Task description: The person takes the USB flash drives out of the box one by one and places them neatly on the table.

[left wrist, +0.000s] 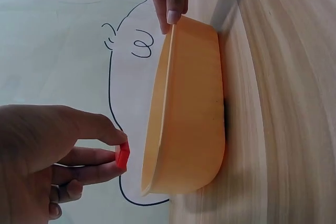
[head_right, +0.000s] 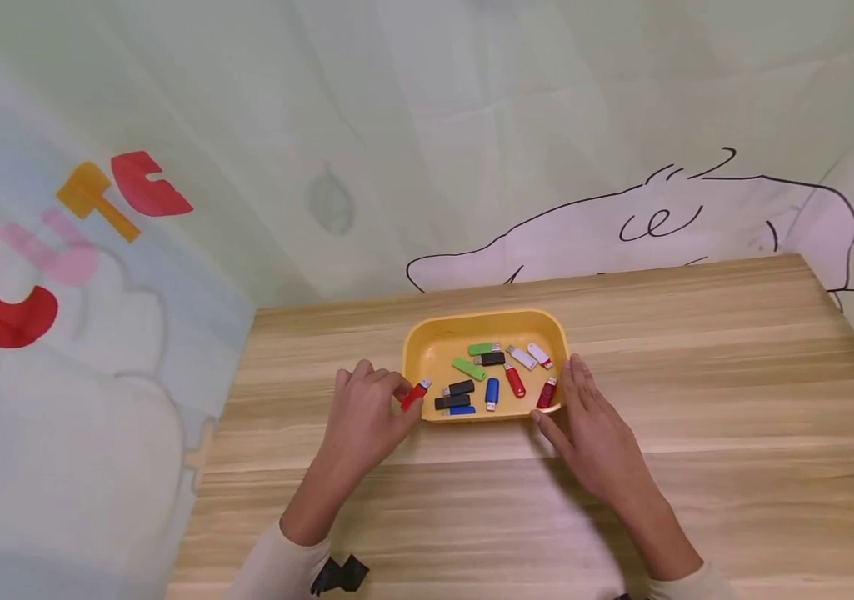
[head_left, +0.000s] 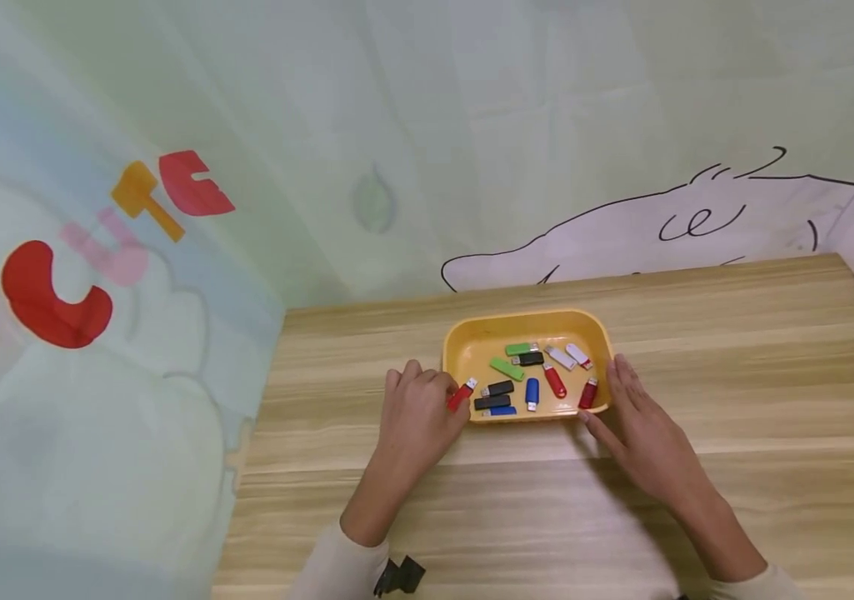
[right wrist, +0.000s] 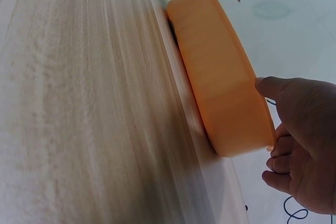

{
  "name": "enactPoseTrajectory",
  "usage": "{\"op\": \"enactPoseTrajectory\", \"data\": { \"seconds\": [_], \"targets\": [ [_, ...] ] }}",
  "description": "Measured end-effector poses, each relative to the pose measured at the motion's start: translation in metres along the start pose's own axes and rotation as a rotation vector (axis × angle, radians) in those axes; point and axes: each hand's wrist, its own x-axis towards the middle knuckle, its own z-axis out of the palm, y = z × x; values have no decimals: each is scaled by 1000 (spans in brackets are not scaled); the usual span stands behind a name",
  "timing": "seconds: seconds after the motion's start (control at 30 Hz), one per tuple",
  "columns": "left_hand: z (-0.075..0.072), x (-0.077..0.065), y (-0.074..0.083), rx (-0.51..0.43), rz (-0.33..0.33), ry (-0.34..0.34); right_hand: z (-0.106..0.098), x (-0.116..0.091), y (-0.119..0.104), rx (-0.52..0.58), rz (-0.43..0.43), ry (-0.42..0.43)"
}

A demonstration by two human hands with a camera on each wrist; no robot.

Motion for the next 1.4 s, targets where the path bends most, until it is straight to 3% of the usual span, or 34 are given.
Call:
{"op": "enactPoseTrajectory", "data": {
  "seconds": [0.3, 0.63, 0.9, 1.4],
  "targets": [
    [-1, -19, -1, -78, -109, -9, 2, 1, 0, -2, -5, 16],
    [11, -43, 1, -156, -208, -33, 3, 0, 1, -1, 6, 2],
    [28, -54, 2, -156, -236, -63, 0, 2, 0, 11, 33, -43],
    [55, -63, 9, -99, -258, -89, 2, 0, 3, 15, 16, -10]
  ]
}}
